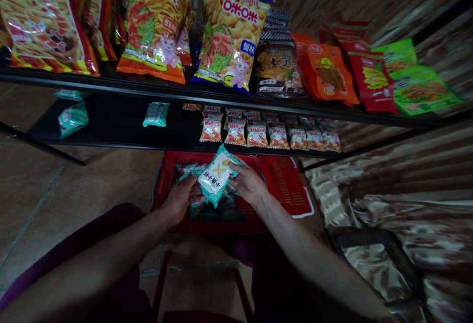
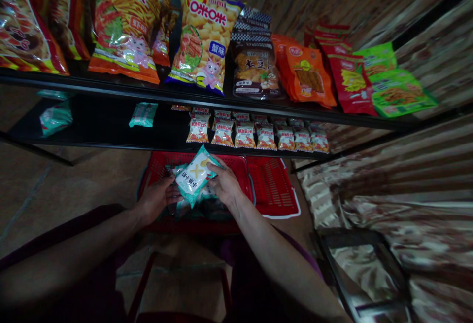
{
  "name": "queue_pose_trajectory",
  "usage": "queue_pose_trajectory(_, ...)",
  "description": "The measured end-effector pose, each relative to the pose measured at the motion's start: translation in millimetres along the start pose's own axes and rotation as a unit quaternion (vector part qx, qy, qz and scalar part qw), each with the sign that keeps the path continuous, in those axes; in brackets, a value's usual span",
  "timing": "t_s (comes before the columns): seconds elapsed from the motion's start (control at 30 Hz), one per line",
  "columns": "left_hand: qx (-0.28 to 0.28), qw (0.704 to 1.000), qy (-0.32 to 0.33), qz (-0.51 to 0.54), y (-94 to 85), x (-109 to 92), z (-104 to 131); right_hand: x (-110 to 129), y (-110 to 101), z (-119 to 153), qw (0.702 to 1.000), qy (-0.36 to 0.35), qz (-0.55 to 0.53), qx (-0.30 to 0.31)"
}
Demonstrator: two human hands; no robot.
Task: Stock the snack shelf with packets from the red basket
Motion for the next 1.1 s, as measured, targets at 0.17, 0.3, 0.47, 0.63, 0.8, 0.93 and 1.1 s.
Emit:
queue_pose_trajectory(0.17, -0.014, 0.999, 0.028, 0.017, 1.0, -9, 1, 1, -2, -1, 1.0, -0.013, -0.006, -0.01)
queue_pose_trajectory(0.3, -0.005, 0.997, 0.072, 0.028, 0.2, -23, -1, -3, -2, -1, 1.0, -0.009, 0.006, -0.005)
queue_pose_trajectory(0.47, -0.043, 0.991, 0.129, 0.0, -18.3, -52, -10, -27, -5, 3, 0.998, 0.045, 0.049, -0.019)
queue_pose_trajectory(0.63, -0.035, 0.992, 0.113, -0.032, -27.9, -71, -15, -57, -6, 12, 0.995, 0.086, 0.044, -0.018)
queue_pose_trajectory(0.8, -0.016, 0.995, 0.092, -0.045, -23.6, -72, -10, -70, -5, 17, 0.996, 0.062, -0.037, -0.043)
queue_pose_trajectory(0.93, 0.015, 0.993, 0.116, -0.011, -14.5, -70, -8, -71, 3, 18, 0.995, 0.029, -0.081, -0.051)
queue_pose_trajectory(1.1, -0.006, 0.988, 0.157, 0.005, -12.3, -74, -10, -76, 4, 21, 0.995, 0.04, -0.067, -0.066)
Point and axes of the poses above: each hand's wrist, its own z-axis away from the middle knuckle, its own y-axis out of the palm, x = y × z, the point moved 7 cm from there along -z, towards the middle knuckle, and after that the axes turned 9 degrees about x, right-handed, at the moved point
